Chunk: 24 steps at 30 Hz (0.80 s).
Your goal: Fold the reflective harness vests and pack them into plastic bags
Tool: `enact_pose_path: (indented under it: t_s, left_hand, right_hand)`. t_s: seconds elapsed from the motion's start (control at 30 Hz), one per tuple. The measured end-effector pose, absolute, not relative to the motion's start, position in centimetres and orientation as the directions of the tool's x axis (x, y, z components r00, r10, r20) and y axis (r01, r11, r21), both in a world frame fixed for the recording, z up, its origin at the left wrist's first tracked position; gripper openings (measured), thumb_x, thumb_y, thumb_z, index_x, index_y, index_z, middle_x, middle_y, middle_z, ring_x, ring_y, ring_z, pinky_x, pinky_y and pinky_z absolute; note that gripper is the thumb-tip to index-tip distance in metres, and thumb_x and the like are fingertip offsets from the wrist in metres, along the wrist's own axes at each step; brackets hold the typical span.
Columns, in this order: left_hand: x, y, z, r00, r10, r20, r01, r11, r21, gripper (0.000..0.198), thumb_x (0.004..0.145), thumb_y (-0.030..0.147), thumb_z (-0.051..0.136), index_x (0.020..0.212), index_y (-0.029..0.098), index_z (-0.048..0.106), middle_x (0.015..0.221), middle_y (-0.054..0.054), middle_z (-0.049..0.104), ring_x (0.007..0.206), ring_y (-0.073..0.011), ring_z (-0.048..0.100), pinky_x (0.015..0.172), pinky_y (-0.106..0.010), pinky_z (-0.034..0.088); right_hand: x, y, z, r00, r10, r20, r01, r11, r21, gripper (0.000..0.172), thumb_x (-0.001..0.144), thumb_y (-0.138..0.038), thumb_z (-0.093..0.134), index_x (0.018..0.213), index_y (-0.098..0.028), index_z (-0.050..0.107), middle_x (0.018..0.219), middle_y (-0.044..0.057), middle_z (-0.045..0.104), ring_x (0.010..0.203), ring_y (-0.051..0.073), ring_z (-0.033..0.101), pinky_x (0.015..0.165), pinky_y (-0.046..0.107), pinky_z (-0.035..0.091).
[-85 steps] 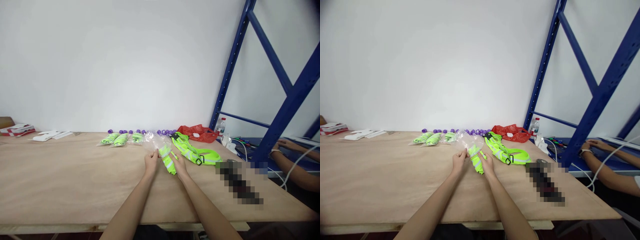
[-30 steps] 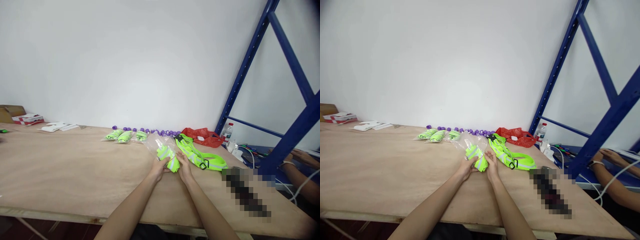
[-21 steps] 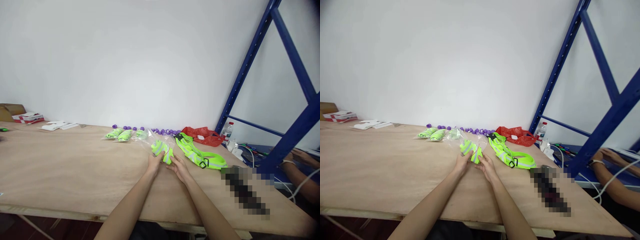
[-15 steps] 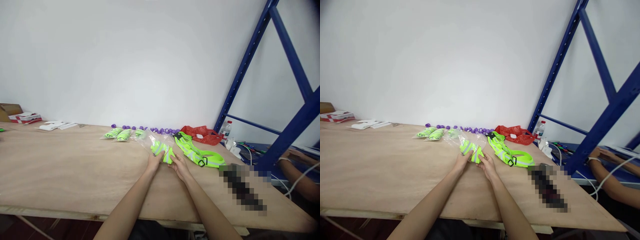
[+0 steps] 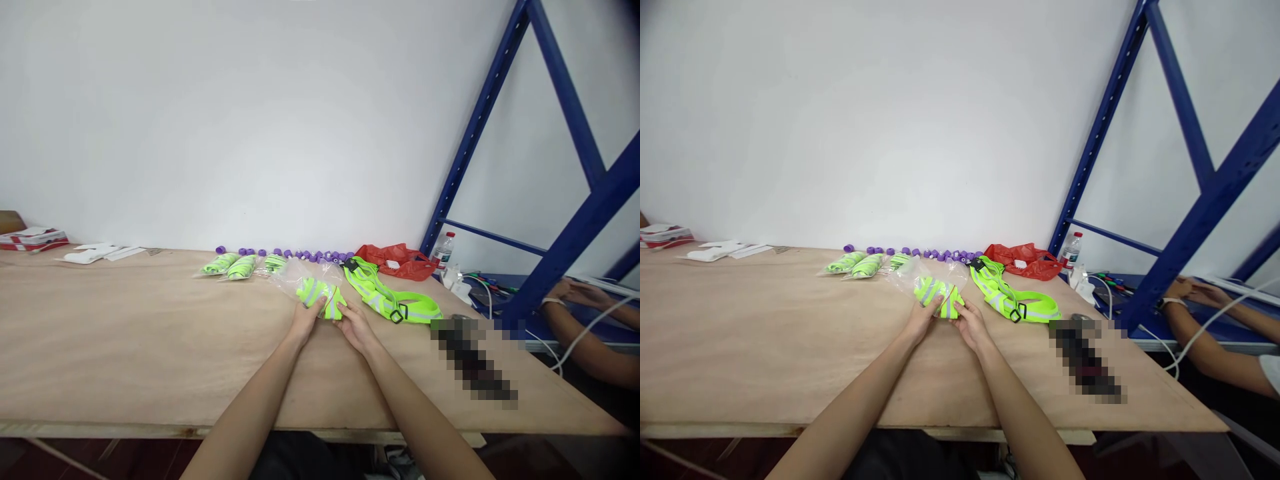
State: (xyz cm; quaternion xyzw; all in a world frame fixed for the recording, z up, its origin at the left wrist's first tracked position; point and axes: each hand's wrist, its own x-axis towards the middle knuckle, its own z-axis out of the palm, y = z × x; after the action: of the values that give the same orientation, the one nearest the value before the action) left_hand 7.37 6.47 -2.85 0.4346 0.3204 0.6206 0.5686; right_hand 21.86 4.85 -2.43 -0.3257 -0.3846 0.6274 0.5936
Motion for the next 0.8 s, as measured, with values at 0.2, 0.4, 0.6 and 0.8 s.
enact_pose_path:
  t_s: [0.2,0.4,0.6,0.8]
  left_hand:
    - [7.33,6.22,-2.56,0.042,0.990,0.135,-0.374,-0.109,0.921,0.062,0.063,0.052,0.088,0.108,0.012,0.073,0.111,-0.015,0.073,0.105,-0.0317,0.068,0.092,-0.040,0.054]
    - [7.35,6.74,-2.93,0.014,0.994,0.105,-0.492,-0.085,0.866,0.065,0.065,0.051,0.088,0.115,0.014,0.069,0.118,-0.014,0.072,0.109,-0.0321,0.067,0.097,-0.042,0.054]
    - [7.39,6.88,-2.80,0.045,0.995,0.090,-0.601,-0.045,0.798,0.065,0.064,0.050,0.090,0.116,0.018,0.066,0.119,-0.013,0.071,0.110,-0.0324,0.068,0.094,-0.042,0.057]
    - [7.50,6.47,-2.52,0.135,0.985,0.104,-0.581,-0.006,0.814,0.066,0.068,0.055,0.086,0.119,0.019,0.065,0.124,-0.013,0.069,0.110,-0.0315,0.068,0.093,-0.042,0.057]
  right_hand:
    - [21.77,5.05,-2.66,-0.090,0.993,0.071,-0.531,0.013,-0.847,0.035,0.067,-0.036,0.086,0.097,-0.023,0.074,0.097,0.003,0.075,0.083,0.020,0.068,0.067,0.029,0.054]
    - [21.42,4.64,-2.32,-0.252,0.960,0.121,-0.591,-0.054,-0.805,0.036,0.073,-0.031,0.083,0.107,-0.023,0.073,0.111,0.006,0.075,0.109,0.026,0.066,0.093,0.039,0.052]
    - [21.23,4.44,-2.12,-0.258,0.963,0.074,-0.596,-0.099,-0.797,0.037,0.072,-0.032,0.084,0.106,-0.023,0.074,0.111,0.004,0.075,0.106,0.025,0.067,0.091,0.038,0.052]
    - [21.59,4.68,-2.30,-0.187,0.982,-0.004,-0.595,-0.116,-0.796,0.031,0.074,-0.033,0.083,0.101,-0.023,0.074,0.096,0.001,0.076,0.080,0.017,0.066,0.061,0.026,0.048]
